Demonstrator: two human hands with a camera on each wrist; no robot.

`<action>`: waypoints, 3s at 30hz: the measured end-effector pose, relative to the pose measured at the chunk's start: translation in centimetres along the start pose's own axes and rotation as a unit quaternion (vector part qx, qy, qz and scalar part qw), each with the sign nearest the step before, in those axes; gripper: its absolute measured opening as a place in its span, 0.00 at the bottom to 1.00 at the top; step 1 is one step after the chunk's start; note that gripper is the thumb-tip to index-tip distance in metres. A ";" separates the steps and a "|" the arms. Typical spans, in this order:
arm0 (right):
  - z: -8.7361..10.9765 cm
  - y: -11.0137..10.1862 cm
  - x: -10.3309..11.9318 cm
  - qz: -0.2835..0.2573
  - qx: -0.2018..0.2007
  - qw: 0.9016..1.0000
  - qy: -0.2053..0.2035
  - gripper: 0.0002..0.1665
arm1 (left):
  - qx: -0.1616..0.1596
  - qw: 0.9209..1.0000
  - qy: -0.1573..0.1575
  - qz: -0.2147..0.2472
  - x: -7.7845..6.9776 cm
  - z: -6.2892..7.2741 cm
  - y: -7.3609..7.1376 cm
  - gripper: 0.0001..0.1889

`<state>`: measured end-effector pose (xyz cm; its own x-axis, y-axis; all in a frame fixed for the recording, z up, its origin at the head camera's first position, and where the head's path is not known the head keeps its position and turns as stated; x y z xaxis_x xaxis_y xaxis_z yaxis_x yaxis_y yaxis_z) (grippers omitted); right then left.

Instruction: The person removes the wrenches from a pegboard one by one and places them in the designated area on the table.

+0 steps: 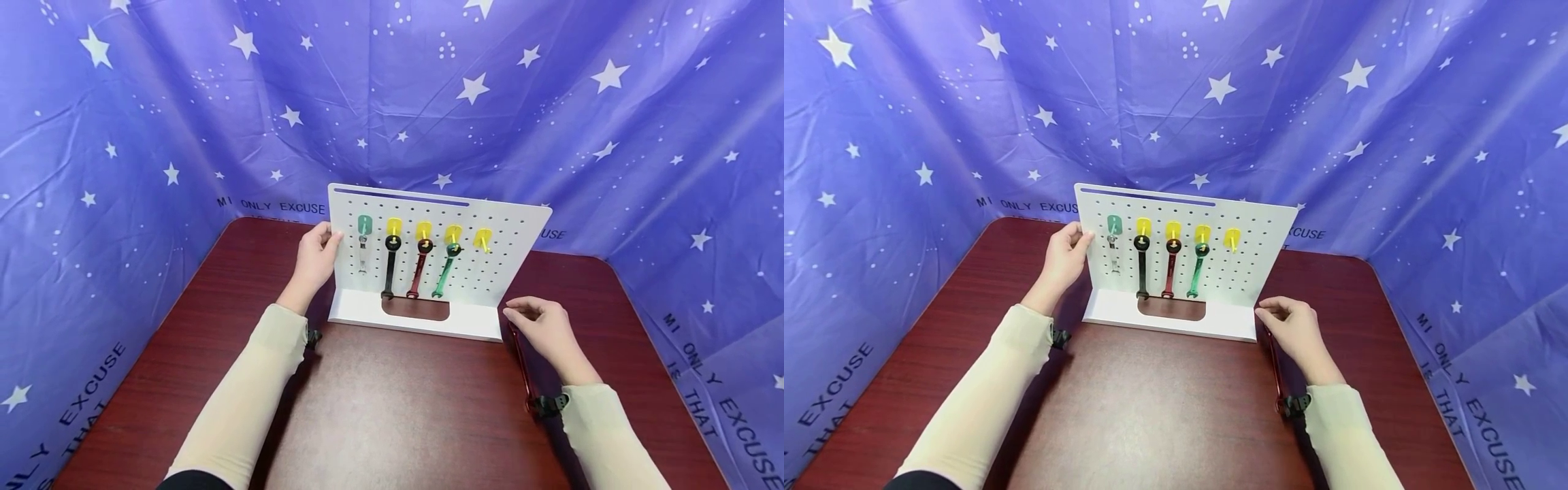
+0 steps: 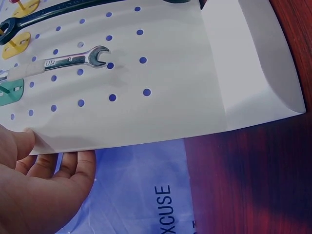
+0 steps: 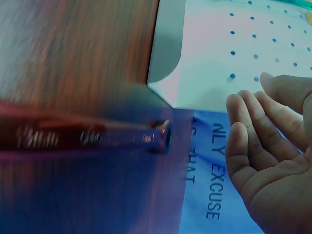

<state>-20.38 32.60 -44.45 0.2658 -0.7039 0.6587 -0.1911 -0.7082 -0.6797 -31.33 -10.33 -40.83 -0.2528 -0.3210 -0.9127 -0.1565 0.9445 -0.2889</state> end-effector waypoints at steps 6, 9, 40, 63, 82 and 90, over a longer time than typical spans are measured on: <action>-0.7 0.8 1.0 -0.011 -0.003 1.000 -0.008 0.10 | -0.001 1.000 0.002 0.002 -0.1 0.1 0.1 0.08; -1.1 1.2 1.5 -0.020 -0.001 1.000 -0.006 0.10 | -0.001 1.000 -0.001 -0.001 -0.1 0.1 0.1 0.08; -5.2 5.3 7.0 -0.085 -0.001 0.996 -0.035 0.11 | -0.002 1.000 -0.007 -0.006 0.0 0.2 0.0 0.08; -6.2 5.7 8.0 -0.088 0.014 0.995 -0.039 0.10 | -0.001 1.000 -0.003 -0.006 -0.1 0.1 0.3 0.08; -6.3 5.1 9.5 -0.145 0.070 0.986 -0.046 0.07 | -0.007 1.000 0.008 -0.005 -0.2 0.2 0.1 0.08; -5.8 4.4 9.9 -0.150 0.075 0.984 -0.063 0.05 | -0.007 1.000 -0.003 -0.004 0.0 0.2 0.1 0.08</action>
<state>-24.07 22.18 -39.02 0.4059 -0.4461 0.7976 0.0534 -0.8597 -0.5080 -31.13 -10.22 -40.87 -0.2464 -0.3275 -0.9121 -0.1710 0.9411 -0.2917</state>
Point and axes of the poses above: each hand's wrist, its own z-axis away from the middle knuckle, its own y-axis out of the palm, x = y × z, the point moved 3 cm from there along -z, towards the middle knuckle, and after that the axes turned 3 degrees about -y, right-handed, at the moved point
